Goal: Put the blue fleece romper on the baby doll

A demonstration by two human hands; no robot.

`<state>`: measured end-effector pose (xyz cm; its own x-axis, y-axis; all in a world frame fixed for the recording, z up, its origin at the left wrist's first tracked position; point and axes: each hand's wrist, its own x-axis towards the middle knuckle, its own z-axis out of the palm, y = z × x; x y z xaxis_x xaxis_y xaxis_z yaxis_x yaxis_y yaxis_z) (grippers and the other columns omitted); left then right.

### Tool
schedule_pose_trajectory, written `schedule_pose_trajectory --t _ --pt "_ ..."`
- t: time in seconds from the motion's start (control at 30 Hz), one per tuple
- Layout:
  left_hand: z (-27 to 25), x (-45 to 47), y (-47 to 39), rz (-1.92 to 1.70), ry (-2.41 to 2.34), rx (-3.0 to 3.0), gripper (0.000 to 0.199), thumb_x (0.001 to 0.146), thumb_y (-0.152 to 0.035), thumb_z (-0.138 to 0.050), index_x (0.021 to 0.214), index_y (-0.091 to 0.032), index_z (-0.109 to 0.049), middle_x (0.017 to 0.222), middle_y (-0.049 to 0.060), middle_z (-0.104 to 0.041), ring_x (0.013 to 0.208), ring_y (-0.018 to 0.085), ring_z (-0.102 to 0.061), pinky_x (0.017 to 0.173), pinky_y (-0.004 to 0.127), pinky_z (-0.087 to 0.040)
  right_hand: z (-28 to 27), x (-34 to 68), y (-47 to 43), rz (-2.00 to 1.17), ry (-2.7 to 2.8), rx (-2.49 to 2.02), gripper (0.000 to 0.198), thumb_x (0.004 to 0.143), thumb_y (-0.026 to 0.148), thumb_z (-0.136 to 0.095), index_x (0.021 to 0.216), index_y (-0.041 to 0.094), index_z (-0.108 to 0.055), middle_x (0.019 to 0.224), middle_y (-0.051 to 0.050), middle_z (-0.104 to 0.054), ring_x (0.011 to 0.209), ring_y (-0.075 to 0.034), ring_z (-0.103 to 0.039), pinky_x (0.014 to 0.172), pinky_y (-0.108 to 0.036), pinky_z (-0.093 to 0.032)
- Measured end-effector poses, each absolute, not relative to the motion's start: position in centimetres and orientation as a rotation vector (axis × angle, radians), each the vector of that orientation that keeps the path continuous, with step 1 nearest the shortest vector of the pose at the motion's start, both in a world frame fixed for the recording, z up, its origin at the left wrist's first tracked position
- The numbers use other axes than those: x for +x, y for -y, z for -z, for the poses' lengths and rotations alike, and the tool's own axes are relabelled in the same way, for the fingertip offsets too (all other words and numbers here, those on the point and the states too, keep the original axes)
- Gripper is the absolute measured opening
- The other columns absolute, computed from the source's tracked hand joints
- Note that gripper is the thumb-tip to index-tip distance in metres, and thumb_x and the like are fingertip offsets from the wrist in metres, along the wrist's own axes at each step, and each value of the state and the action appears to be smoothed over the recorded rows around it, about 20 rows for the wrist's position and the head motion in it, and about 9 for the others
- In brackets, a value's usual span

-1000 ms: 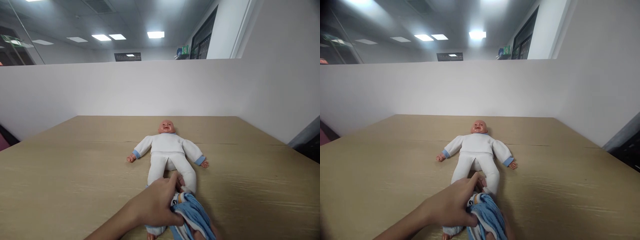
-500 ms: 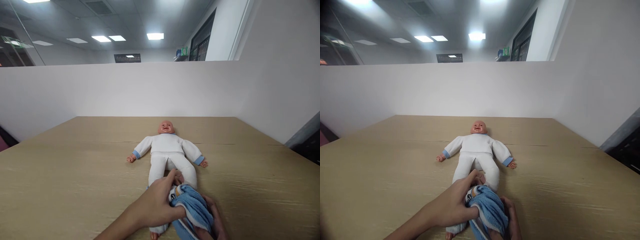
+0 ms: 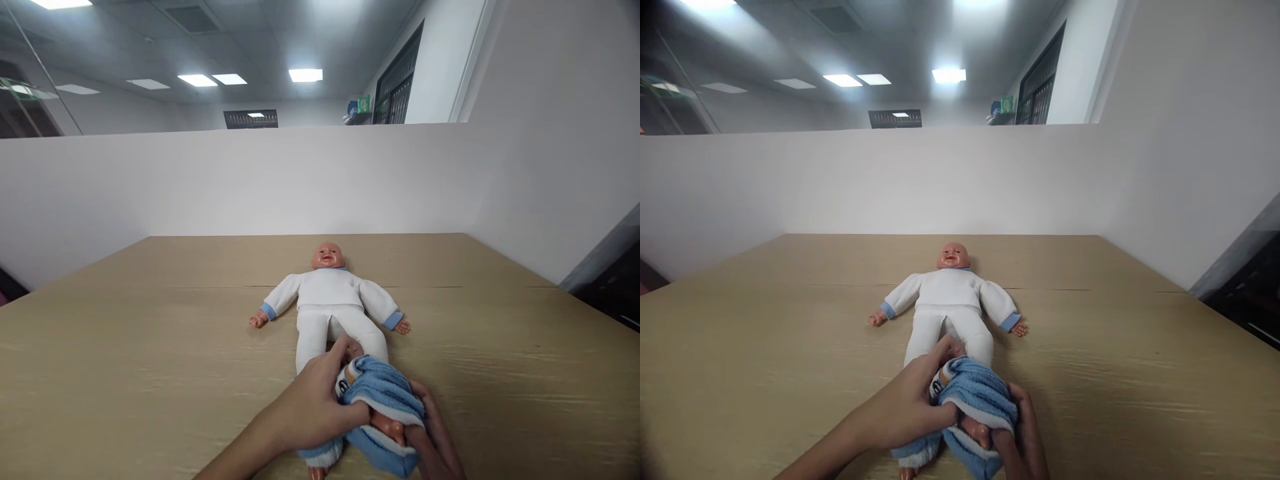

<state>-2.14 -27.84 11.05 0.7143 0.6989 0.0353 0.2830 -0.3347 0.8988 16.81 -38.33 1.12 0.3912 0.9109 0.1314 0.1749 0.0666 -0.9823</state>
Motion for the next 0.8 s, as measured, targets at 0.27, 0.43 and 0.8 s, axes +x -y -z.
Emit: schedule_pose_trajectory --t 0.27,0.43,0.8 --pt "-10.7 -3.0 27.5 -0.566 -0.709 1.883 0.041 0.073 -0.012 -0.070 0.111 -0.021 -0.059 0.108 -0.001 -0.065 0.101 0.020 -0.061 0.089 0.027 -0.048 0.2 17.7 37.1 -0.896 1.043 -1.227 0.046 0.088 0.033 -0.072 0.132 0.022 -0.064 0.129 -0.014 -0.077 0.122 -0.030 -0.074 0.103 -0.037 -0.061" --pt "-10.2 -3.5 27.1 -0.597 -0.734 2.014 0.019 0.085 -0.015 -0.063 0.103 -0.020 -0.061 0.103 0.000 -0.066 0.099 0.019 -0.059 0.092 0.030 -0.046 -0.5 19.5 35.8 -0.990 1.069 -1.301 0.053 0.083 0.043 -0.080 0.130 0.021 -0.067 0.135 -0.016 -0.076 0.127 -0.032 -0.071 0.110 -0.045 -0.057" --pt "-10.4 -6.8 23.8 -0.395 -0.677 2.172 0.059 0.074 -0.055 -0.089 0.118 -0.024 -0.066 0.117 0.004 -0.061 0.123 0.027 -0.048 0.112 0.038 -0.039 -6.6 23.5 30.8 -1.244 1.489 -1.208 0.037 0.089 0.055 -0.077 0.105 0.022 -0.071 0.092 -0.002 -0.070 0.084 -0.022 -0.067 0.074 -0.031 -0.056"
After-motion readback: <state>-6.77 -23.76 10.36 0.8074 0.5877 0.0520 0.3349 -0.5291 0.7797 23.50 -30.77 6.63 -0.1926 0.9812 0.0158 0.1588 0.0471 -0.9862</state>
